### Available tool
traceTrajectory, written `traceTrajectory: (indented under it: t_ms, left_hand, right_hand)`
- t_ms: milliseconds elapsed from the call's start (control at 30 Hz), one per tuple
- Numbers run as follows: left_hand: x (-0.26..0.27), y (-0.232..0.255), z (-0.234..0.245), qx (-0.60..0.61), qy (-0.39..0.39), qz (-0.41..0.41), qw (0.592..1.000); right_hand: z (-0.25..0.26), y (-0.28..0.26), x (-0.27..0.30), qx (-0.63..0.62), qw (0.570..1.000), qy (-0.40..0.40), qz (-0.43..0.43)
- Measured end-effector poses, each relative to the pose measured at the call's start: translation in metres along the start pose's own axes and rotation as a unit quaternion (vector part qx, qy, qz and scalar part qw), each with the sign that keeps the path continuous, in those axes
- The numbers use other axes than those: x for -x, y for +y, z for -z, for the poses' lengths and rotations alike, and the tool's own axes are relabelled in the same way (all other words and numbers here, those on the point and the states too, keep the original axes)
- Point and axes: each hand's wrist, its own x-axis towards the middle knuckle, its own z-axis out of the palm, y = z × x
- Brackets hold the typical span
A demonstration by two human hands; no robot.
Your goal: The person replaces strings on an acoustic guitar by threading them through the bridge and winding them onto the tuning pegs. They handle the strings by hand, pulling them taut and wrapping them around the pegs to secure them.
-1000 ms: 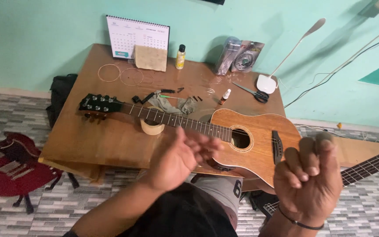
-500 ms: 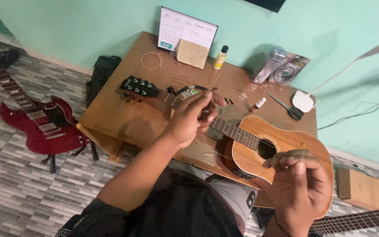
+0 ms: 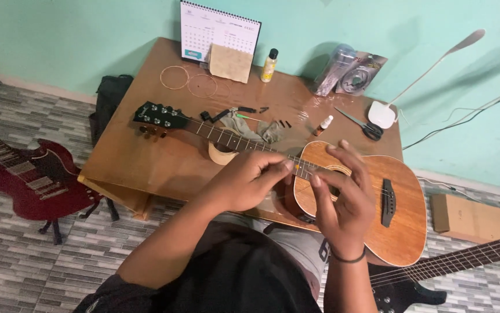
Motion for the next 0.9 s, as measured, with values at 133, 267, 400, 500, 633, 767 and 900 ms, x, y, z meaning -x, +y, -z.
traceTrajectory:
  t_ms: [133,267,400,500,633,767,900]
  left_hand:
    - [-0.001,-0.006,-0.002,0.002,-0.017,0.001,1.0]
    - [-0.003,-0.015,-0.004,-0.007,-0.012,-0.044,0.999]
    - [-0.003,-0.01,-0.003,0.011,0.009,-0.073,0.997]
    - [-0.006,-0.003,0.001,0.019,0.003,-0.097,0.995]
    - [-0.005,-0.002,-0.002,0.033,0.009,-0.092,0.995]
    - [-0.009,-0.02,-0.007,0.056,0.042,-0.158,0.985]
    - [-0.012,-0.024,-0.006,-0.038,0.084,-0.252,0.963]
  right_hand:
    - [0.002,0.006,0.0,0.001,0.999,0.008,-0.036]
    - [0.01,0.009,0.005,-0.032,0.986,-0.054,-0.156]
    - [0.018,0.009,-0.001,-0.086,0.968,-0.123,-0.203]
    - [0.024,0.016,0.0,-0.125,0.952,-0.176,-0.215]
    - [0.028,0.011,0.001,-0.162,0.937,-0.205,-0.231]
    - [0.026,0.015,0.01,-0.198,0.921,-0.159,-0.294]
    - [0.024,0.016,0.013,-0.242,0.902,-0.118,-0.337]
